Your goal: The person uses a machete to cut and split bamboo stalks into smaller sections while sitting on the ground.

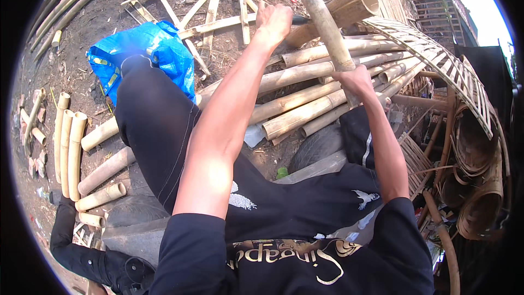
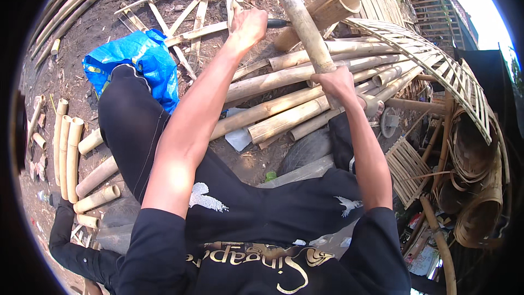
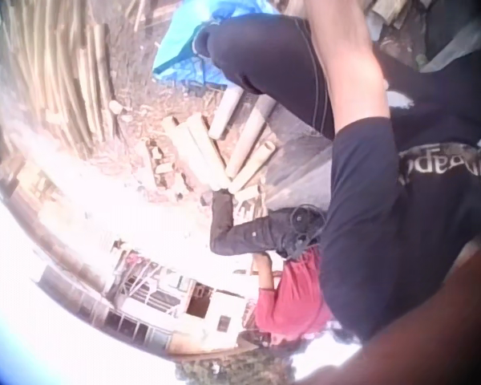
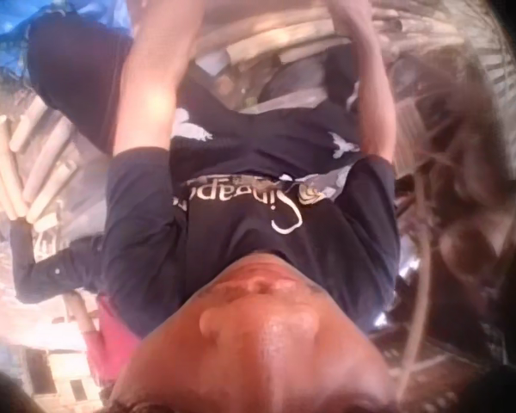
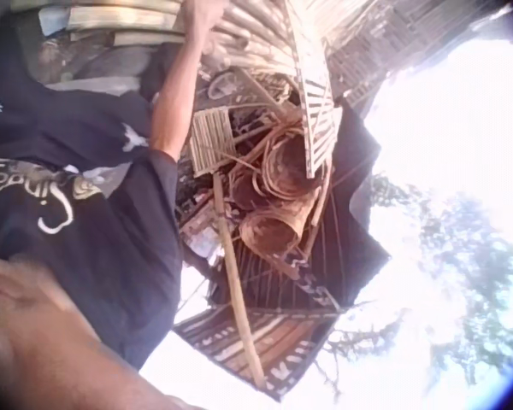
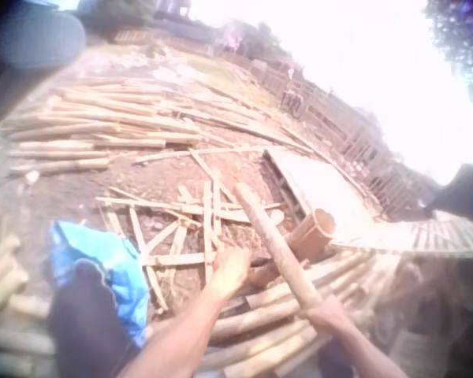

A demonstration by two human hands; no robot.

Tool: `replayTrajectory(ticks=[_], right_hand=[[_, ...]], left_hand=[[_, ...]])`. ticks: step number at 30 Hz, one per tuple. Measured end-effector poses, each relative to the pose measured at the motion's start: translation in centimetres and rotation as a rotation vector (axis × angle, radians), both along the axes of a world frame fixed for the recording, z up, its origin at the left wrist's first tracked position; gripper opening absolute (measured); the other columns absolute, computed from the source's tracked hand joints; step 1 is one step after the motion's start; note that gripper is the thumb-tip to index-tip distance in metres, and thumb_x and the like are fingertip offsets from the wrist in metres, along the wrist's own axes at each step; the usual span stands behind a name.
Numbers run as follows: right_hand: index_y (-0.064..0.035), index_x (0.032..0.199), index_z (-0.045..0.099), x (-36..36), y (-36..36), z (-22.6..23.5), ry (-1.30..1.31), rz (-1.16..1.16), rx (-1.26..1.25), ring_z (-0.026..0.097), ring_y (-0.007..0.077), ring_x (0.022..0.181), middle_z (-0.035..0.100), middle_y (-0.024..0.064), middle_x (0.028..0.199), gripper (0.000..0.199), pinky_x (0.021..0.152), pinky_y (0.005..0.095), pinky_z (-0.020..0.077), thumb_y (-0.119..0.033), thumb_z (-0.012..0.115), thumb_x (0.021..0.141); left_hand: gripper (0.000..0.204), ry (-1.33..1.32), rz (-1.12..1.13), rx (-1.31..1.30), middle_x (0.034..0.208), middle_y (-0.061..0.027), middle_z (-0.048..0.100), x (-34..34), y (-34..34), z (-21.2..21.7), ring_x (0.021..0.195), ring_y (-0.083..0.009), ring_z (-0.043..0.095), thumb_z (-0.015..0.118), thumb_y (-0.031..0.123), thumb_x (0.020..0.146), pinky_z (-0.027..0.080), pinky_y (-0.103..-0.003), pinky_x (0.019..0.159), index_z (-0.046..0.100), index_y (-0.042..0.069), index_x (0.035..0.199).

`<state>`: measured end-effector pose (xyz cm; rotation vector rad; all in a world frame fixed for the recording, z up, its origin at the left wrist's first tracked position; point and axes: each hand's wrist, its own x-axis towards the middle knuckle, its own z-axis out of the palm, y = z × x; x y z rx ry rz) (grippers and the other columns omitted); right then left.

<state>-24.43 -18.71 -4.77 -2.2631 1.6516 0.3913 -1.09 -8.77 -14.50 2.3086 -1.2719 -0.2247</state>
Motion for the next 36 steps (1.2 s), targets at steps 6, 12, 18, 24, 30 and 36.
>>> replayTrajectory(ticks=[6, 12, 18, 24, 30, 36], right_hand=[[0.0083, 0.091, 0.071, 2.3, 0.8, 9.6, -0.283, 0.157, -0.1, 0.067, 0.0177, 0.071, 0.07, 0.0119, 0.079, 0.044, 0.068, 0.0324, 0.0526, -0.029, 0.077, 0.069], [0.0028, 0.081, 0.071, 3.6, 4.4, 8.1, -0.899, 0.207, -0.354, 0.066, 0.0134, 0.066, 0.069, 0.0057, 0.072, 0.019, 0.065, 0.0289, 0.0522, -0.014, 0.076, 0.075], [0.0093, 0.092, 0.072, -4.1, 1.8, -4.2, -0.107, -0.03, 0.089, 0.07, 0.0221, 0.077, 0.072, 0.017, 0.08, 0.046, 0.077, 0.0345, 0.0546, -0.029, 0.077, 0.066], [0.0058, 0.089, 0.07, -1.4, 2.6, 7.8, -0.307, 0.102, -0.024, 0.065, 0.0135, 0.069, 0.07, 0.0089, 0.077, 0.033, 0.069, 0.0304, 0.0529, -0.019, 0.075, 0.068], [0.0064, 0.099, 0.066, 0.9, 4.5, 11.9, -1.013, 0.195, -0.348, 0.067, 0.0149, 0.075, 0.069, 0.0088, 0.084, 0.025, 0.074, 0.0284, 0.0548, -0.008, 0.077, 0.082], [0.0089, 0.093, 0.074, -2.9, 0.7, -5.2, -0.011, 0.022, -0.112, 0.072, 0.029, 0.078, 0.074, 0.0221, 0.082, 0.051, 0.079, 0.0382, 0.0554, -0.034, 0.077, 0.065]], left_hand=[[0.02, 0.127, 0.011, 0.024, 0.106, -0.0176, 0.074, -0.5, -0.1, 0.4, 0.099, -0.0321, 0.073, 0.058, 0.01, 0.091, 0.06, -0.043, 0.082, 0.077, 0.006, 0.096], [0.019, 0.146, 0.034, -0.067, 0.103, -0.0195, 0.074, -0.3, 0.2, -0.5, 0.096, -0.0333, 0.074, 0.061, 0.005, 0.086, 0.06, -0.043, 0.082, 0.077, 0.003, 0.096], [0.017, 0.172, 0.003, -0.112, 0.092, -0.0269, 0.071, -0.6, -2.0, -1.5, 0.092, -0.0394, 0.073, 0.058, -0.003, 0.082, 0.06, -0.047, 0.077, 0.072, -0.004, 0.091], [0.02, 0.143, -0.008, -0.045, 0.095, -0.0238, 0.072, 0.0, -1.0, -1.4, 0.092, -0.038, 0.073, 0.06, -0.007, 0.081, 0.061, -0.045, 0.078, 0.073, -0.002, 0.095], [0.019, 0.151, 0.021, 0.019, 0.107, -0.019, 0.074, -0.1, -1.9, -1.3, 0.1, -0.0338, 0.073, 0.063, 0.005, 0.089, 0.061, -0.044, 0.084, 0.074, 0.001, 0.103], [0.018, 0.124, -0.025, -0.024, 0.104, -0.018, 0.074, -0.2, -3.3, -1.3, 0.098, -0.0319, 0.073, 0.058, 0.002, 0.092, 0.062, -0.04, 0.083, 0.073, 0.001, 0.101]])
